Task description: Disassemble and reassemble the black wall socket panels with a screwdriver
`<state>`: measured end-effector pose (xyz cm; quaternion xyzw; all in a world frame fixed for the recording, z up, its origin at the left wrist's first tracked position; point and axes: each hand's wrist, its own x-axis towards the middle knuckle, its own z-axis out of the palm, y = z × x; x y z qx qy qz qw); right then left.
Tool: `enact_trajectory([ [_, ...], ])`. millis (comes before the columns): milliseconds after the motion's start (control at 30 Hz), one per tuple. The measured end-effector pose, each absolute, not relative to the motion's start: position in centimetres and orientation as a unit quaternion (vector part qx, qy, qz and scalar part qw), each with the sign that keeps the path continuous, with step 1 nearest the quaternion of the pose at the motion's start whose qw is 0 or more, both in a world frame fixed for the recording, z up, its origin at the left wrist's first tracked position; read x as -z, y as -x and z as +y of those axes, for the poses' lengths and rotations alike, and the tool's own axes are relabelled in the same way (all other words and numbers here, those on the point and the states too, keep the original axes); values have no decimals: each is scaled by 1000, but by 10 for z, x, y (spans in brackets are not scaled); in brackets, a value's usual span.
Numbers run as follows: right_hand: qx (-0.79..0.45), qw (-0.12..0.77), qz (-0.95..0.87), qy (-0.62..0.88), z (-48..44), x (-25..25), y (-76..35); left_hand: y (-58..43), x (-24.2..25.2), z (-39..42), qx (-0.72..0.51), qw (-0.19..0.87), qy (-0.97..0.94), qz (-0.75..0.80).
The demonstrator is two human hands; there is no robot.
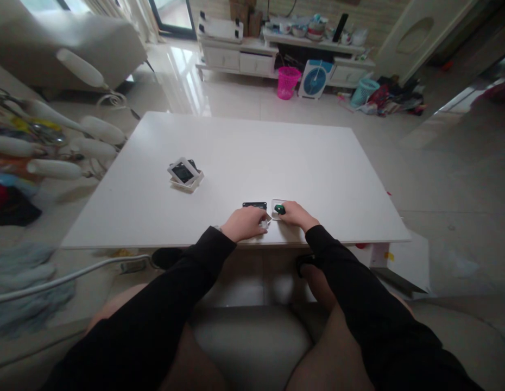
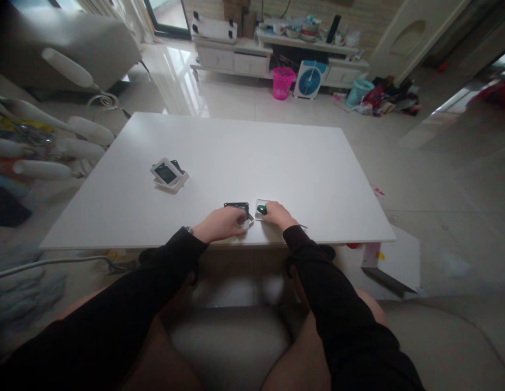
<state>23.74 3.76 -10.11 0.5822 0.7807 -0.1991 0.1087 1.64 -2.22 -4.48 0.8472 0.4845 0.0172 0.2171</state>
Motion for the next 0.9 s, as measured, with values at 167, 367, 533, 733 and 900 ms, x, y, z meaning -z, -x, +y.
enact_trajectory([
  [167,193,117,779,-585,35,98,-235,-19,48,-22,-8,212,-857,470],
  [367,180,127,784,-580,33,86,-235,-13,39,-10,-26,218,-837,501],
  [533,163,123,798,-567,33,62,-232,-12,44,-5,-57,220,-833,504],
  [733,170,55,829,-530,14,29,-228,-10,41,-5,-75,215,-833,504],
  [900,220,-5,845,-487,-1,25,-224,2,34,1,-57,221,-827,514],
])
